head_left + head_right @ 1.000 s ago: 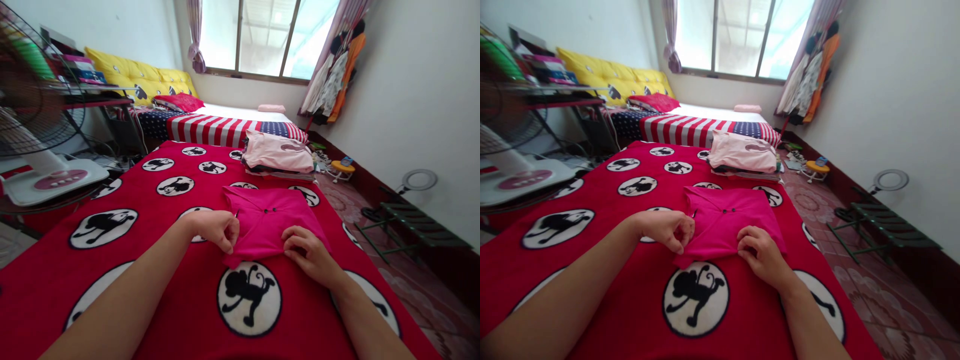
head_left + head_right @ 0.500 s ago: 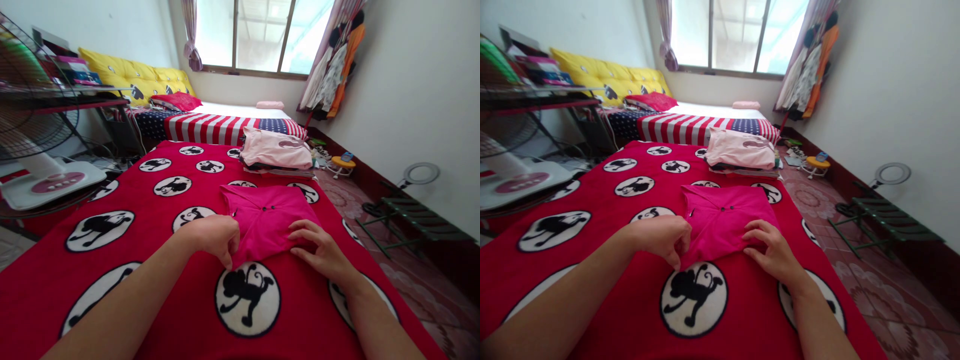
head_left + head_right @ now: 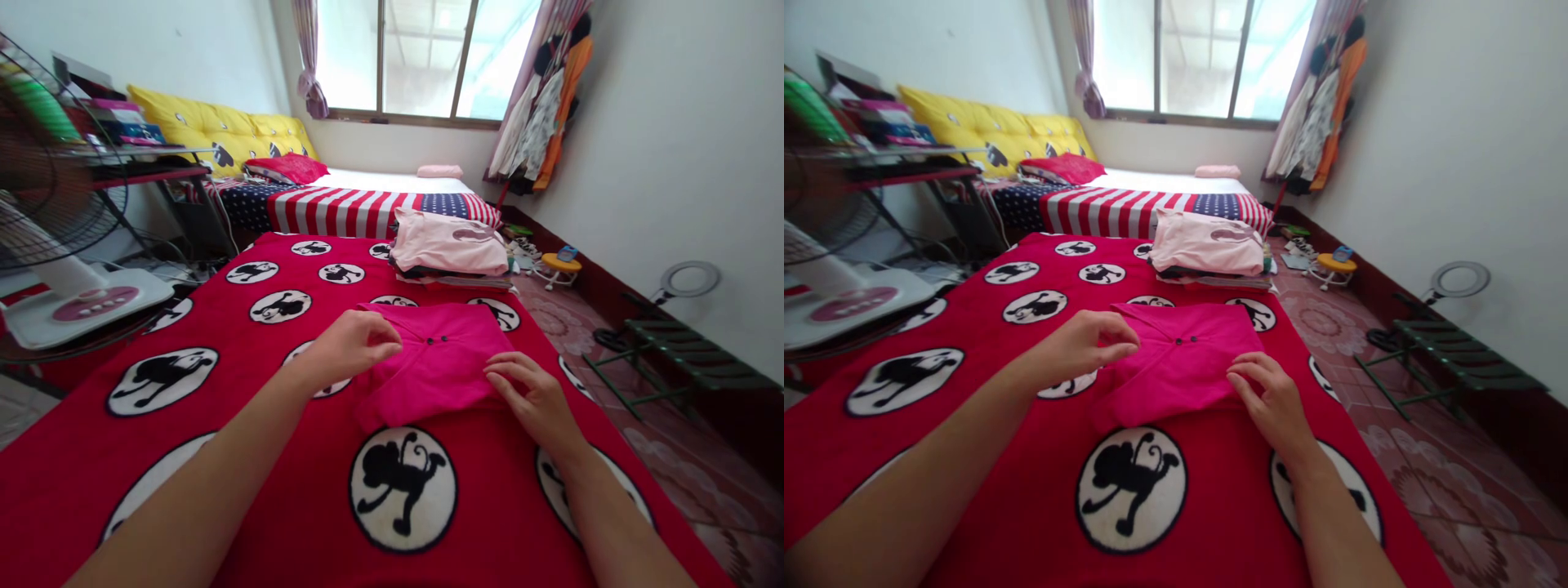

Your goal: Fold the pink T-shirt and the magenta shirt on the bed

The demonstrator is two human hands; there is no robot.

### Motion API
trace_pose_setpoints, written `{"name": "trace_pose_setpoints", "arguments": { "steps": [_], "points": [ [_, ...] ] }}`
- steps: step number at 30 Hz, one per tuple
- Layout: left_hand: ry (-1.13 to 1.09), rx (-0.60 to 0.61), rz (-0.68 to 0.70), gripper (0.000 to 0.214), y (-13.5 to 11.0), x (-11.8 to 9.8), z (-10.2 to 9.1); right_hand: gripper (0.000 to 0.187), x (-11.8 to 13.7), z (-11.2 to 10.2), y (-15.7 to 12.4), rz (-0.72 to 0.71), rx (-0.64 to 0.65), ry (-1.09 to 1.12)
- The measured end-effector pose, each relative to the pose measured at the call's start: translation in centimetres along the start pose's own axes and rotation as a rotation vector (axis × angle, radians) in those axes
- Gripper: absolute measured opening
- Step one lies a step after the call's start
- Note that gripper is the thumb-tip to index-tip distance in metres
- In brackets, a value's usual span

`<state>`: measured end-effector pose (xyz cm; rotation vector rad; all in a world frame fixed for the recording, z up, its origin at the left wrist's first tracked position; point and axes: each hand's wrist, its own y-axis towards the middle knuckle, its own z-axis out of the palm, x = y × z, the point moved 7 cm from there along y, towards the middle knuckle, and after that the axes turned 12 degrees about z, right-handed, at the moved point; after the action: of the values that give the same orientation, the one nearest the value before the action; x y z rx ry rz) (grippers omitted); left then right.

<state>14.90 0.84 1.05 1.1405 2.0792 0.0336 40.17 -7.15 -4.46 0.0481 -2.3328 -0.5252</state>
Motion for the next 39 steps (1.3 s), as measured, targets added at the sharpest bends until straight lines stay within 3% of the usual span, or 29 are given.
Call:
{"name": "trace_pose_setpoints", "arguments": {
  "steps": [1, 3, 6, 8, 22, 39],
  "points": [
    [0.018, -0.096, 0.034, 0.026, 0.3, -0.3, 0.9, 0.018, -0.3, -0.1, 0.1, 0.002, -0.040, -0.024],
    [0.074, -0.112, 0.107, 0.043, 0.5, -0.6, 3.8, 0.025, -1.1, 0.1, 0.2, 0.006, -0.062, -0.093],
    [0.206, 0.085, 0.134, 0.059, 0.2, 0.6, 8.2, 0.041, -2.6, 1.1, 0.2, 0.028, 0.034, -0.196],
    [0.270, 0.171, 0.116, 0.058, -0.1, 1.7, 9.6, 0.045, -3.3, 1.6, 0.2, 0.047, 0.095, -0.228],
    [0.478, 0.228, 0.126, 0.061, -0.5, 2.0, 9.7, 0.044, -3.6, 1.6, 0.1, 0.090, 0.111, -0.214],
    [0.373, 0.243, 0.112, 0.061, -0.3, 2.5, 9.6, 0.044, -3.6, 1.5, 0.2, 0.071, 0.113, -0.212]
  ]
}}
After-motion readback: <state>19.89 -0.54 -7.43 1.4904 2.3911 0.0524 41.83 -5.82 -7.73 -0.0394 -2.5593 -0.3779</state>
